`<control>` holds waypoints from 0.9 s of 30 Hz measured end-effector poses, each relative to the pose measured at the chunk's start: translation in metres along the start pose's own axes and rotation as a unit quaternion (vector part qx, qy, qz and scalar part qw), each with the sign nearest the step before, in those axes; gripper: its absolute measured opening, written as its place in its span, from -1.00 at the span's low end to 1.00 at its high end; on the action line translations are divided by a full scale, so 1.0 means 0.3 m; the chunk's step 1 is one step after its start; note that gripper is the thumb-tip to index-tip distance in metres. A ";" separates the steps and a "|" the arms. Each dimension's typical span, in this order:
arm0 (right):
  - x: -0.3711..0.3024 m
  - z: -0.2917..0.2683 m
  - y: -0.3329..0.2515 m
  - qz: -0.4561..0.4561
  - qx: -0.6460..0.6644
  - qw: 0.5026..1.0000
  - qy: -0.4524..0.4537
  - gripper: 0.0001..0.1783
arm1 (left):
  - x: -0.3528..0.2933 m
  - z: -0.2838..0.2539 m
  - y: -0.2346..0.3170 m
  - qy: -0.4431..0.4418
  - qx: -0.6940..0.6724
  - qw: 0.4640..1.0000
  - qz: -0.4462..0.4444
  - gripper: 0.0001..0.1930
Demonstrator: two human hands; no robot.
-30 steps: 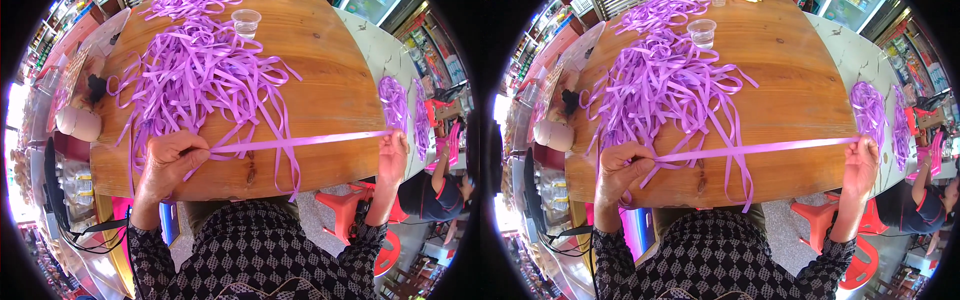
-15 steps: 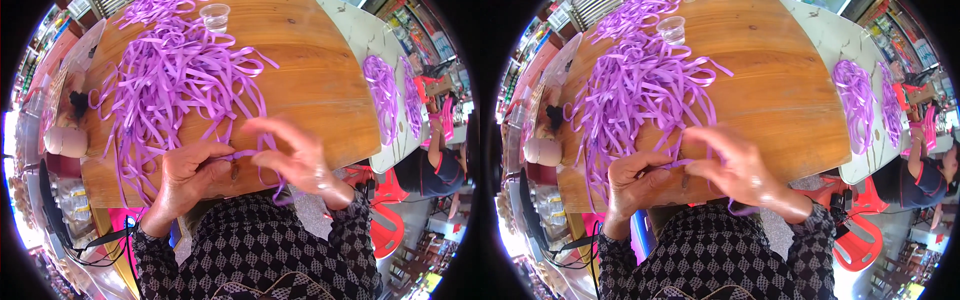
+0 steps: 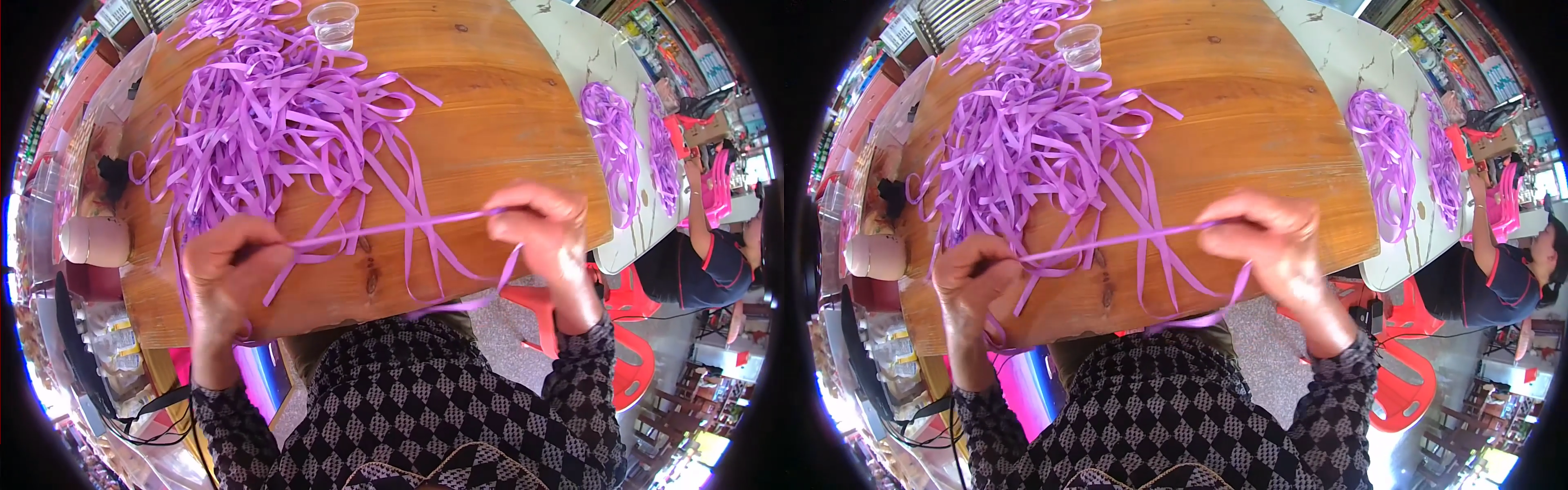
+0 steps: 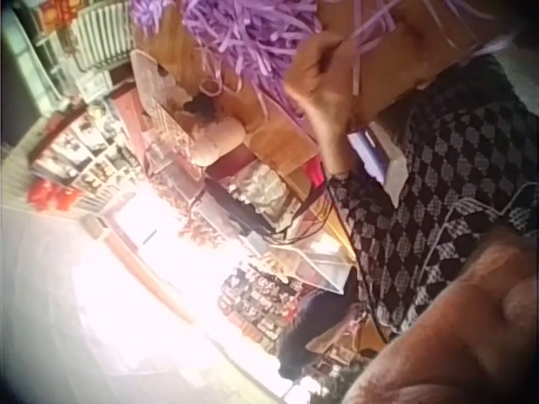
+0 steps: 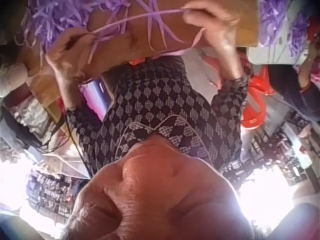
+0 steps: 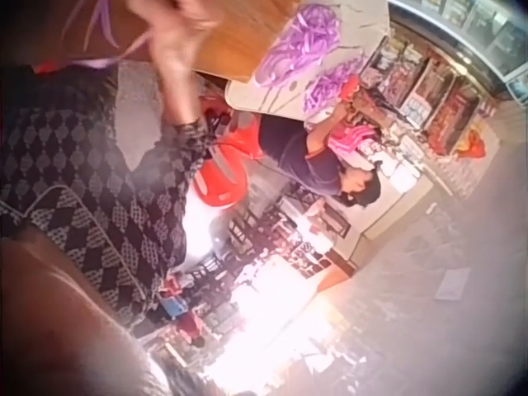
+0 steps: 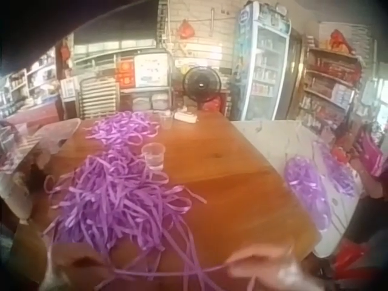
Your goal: The person picks up a purple ribbon from a pile on a table and ties a knot in it by hand. They then pull the ends to tighten the knot before repeating the process with another ribbon.
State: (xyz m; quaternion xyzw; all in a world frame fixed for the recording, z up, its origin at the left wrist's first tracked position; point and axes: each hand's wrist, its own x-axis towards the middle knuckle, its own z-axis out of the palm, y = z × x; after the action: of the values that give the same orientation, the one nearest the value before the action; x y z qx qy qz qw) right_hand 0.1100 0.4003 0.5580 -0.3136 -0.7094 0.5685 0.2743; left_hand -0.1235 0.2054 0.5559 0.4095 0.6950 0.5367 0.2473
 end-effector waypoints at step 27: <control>0.042 -0.558 0.323 0.044 0.250 0.939 0.232 -0.84 | -0.004 -0.518 -0.373 0.174 0.176 0.968 -0.050 -0.95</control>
State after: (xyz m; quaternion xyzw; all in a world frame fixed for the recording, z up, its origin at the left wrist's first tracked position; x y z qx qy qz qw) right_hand 0.2394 0.5313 0.4975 -0.3887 -0.4466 0.6506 0.4756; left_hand -0.2786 0.1099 0.4964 0.3111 0.8307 0.4559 0.0732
